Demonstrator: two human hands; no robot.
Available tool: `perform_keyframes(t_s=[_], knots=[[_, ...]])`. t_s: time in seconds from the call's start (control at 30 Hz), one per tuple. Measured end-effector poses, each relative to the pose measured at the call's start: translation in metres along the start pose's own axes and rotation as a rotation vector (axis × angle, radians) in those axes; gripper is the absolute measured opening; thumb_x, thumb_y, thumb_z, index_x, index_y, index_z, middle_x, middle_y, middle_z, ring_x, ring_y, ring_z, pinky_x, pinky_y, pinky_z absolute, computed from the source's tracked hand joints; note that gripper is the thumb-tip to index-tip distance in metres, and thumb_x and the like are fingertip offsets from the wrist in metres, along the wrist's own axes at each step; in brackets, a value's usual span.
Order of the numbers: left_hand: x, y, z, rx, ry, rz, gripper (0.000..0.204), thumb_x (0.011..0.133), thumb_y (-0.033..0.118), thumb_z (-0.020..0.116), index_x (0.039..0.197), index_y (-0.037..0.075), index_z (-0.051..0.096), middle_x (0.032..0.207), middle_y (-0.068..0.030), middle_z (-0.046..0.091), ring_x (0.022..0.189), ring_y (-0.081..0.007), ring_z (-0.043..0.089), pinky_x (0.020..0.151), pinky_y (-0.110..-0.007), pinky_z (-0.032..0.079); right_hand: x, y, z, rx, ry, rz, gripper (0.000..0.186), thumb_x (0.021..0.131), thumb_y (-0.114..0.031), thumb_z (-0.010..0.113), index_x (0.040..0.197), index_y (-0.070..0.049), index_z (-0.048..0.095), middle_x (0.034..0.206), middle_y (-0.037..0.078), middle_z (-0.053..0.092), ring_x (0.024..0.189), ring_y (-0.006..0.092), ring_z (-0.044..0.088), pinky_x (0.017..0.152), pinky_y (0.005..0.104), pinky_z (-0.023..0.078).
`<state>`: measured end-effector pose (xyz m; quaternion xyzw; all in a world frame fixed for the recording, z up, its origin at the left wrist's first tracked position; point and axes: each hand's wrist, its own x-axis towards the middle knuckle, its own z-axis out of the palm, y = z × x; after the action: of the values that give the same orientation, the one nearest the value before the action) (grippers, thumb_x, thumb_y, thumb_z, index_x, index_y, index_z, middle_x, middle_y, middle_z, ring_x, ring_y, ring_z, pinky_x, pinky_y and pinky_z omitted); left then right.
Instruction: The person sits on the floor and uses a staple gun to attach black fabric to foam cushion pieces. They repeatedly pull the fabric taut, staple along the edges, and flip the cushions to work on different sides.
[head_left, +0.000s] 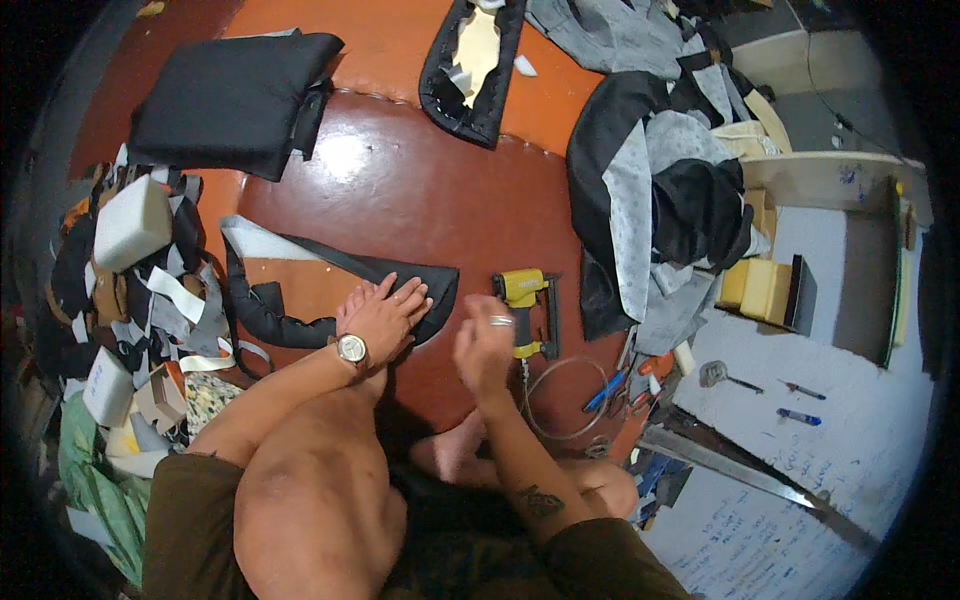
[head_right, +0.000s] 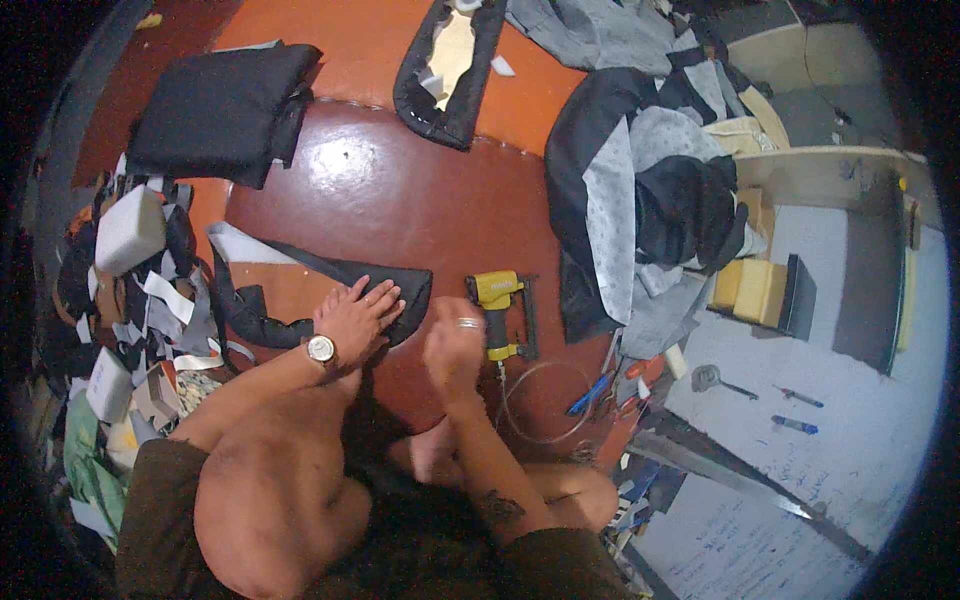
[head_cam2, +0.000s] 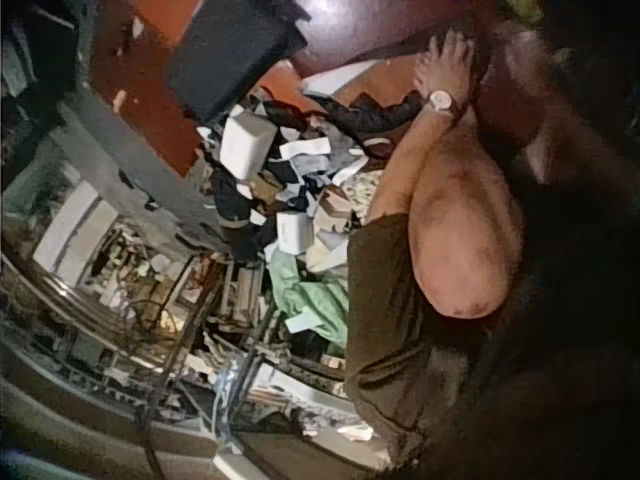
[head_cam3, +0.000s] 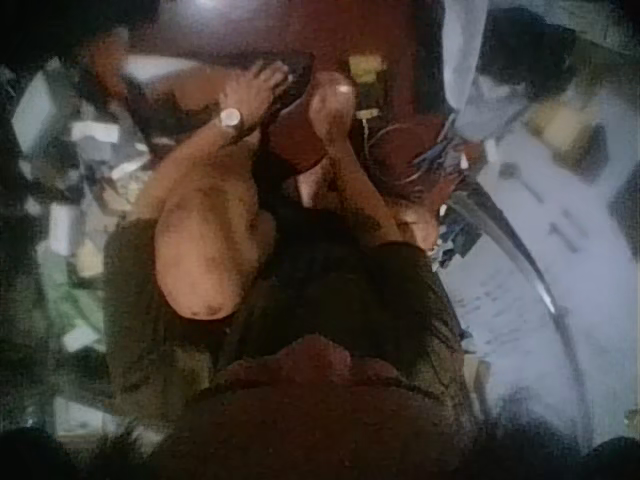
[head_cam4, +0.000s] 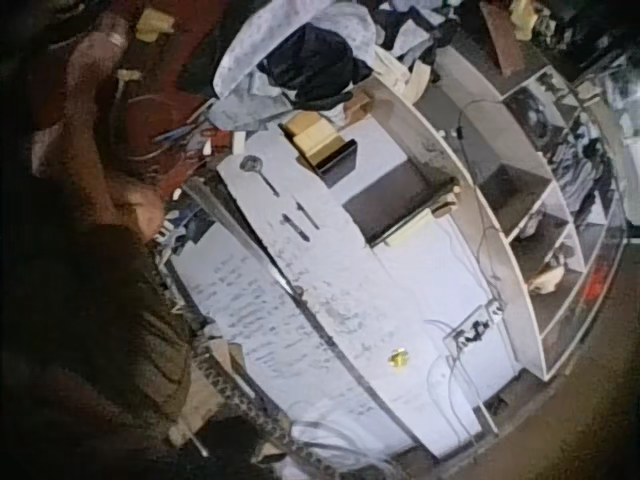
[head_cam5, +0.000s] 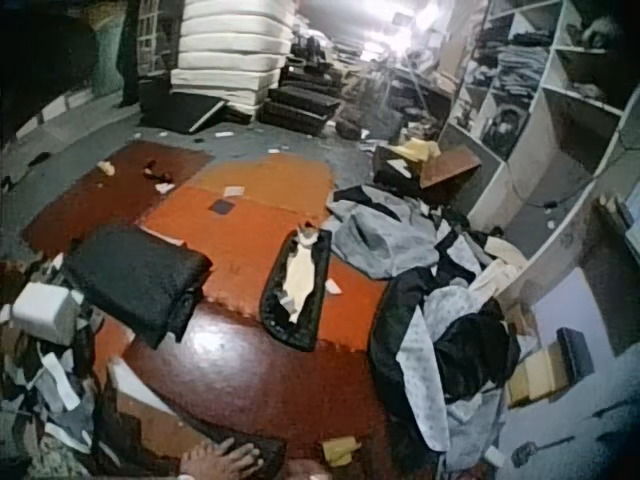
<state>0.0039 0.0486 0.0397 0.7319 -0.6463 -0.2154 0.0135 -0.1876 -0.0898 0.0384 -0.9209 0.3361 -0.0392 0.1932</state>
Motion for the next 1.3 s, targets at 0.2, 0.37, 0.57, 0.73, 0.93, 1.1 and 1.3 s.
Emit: perform_keyframes(t_s=[0.2, 0.37, 0.57, 0.73, 0.93, 1.1, 1.3], knots=[[0.003, 0.006, 0.023, -0.266, -0.075, -0.415, 0.06, 0.094, 0.038, 0.066, 0.152, 0.041, 0.051, 0.163, -0.0011, 0.042, 0.138, -0.0368, 0.045, 0.111, -0.056, 0.039, 0.029, 0.042, -0.034, -0.128, -0.144, 0.601, 0.101, 0.086, -0.017, 0.081, 0.165, -0.003, 0.02, 0.131, 0.031, 0.062, 0.124, 0.0448, 0.061, 0.105, 0.0519, 0.049], [0.002, -0.002, 0.048, -0.17, 0.051, -0.286, 0.048, 0.099, 0.035, 0.055, 0.147, 0.043, 0.055, 0.15, -0.0062, 0.054, 0.127, -0.0349, 0.05, 0.104, -0.052, 0.041, 0.023, 0.044, -0.042, 0.015, -0.248, 0.602, 0.106, 0.086, -0.034, 0.081, 0.165, -0.003, 0.018, 0.143, 0.031, 0.057, 0.13, 0.0461, 0.059, 0.111, 0.0505, 0.046], [-0.005, -0.005, 0.08, -0.202, 0.177, -0.341, 0.045, 0.101, 0.028, 0.052, 0.143, 0.041, 0.06, 0.157, -0.0008, 0.049, 0.127, -0.0339, 0.051, 0.107, -0.053, 0.04, 0.0, -0.008, -0.055, 0.514, -0.354, 0.603, 0.043, 0.09, -0.028, 0.076, 0.119, 0.003, 0.072, 0.103, 0.017, 0.077, 0.1, 0.0289, 0.074, 0.091, 0.0401, 0.055], [-0.009, -0.008, 0.042, 0.019, 0.252, -0.087, 0.046, 0.101, 0.026, 0.05, 0.144, 0.038, 0.06, 0.162, 0.0008, 0.045, 0.13, -0.0339, 0.05, 0.108, -0.053, 0.04, 0.017, -0.04, -0.057, 0.682, -0.239, 0.556, 0.04, 0.089, -0.027, 0.076, 0.114, 0.003, 0.074, 0.104, 0.018, 0.078, 0.1, 0.0307, 0.075, 0.091, 0.0419, 0.056], [-0.007, -0.012, 0.026, 0.211, 0.185, 0.046, 0.048, 0.103, 0.028, 0.05, 0.149, 0.036, 0.057, 0.165, 0.0004, 0.041, 0.138, -0.0347, 0.047, 0.109, -0.053, 0.04, 0.032, -0.05, -0.032, 0.219, -0.304, 0.646, 0.053, 0.084, -0.043, 0.076, 0.098, 0.008, 0.076, 0.099, 0.034, 0.073, 0.103, 0.0489, 0.071, 0.089, 0.054, 0.056], [-0.01, 0.0, -0.014, -0.259, 0.043, -0.202, 0.045, 0.106, 0.032, 0.049, 0.15, 0.023, 0.058, 0.162, -0.0046, 0.047, 0.144, -0.0326, 0.044, 0.119, -0.052, 0.033, 0.033, -0.059, -0.05, 0.246, -0.32, 0.623, 0.056, 0.083, -0.046, 0.076, 0.099, 0.008, 0.076, 0.101, 0.033, 0.073, 0.101, 0.0481, 0.072, 0.09, 0.0526, 0.056], [-0.013, -0.013, 0.007, -0.222, 0.231, -0.019, 0.047, 0.102, 0.038, 0.058, 0.143, 0.016, 0.064, 0.158, -0.0043, 0.052, 0.146, -0.031, 0.043, 0.123, -0.051, 0.031, 0.03, -0.062, -0.042, 0.048, -0.479, 0.605, 0.061, 0.084, -0.052, 0.074, 0.107, 0.004, 0.076, 0.105, 0.032, 0.074, 0.106, 0.0461, 0.072, 0.094, 0.0525, 0.055]])
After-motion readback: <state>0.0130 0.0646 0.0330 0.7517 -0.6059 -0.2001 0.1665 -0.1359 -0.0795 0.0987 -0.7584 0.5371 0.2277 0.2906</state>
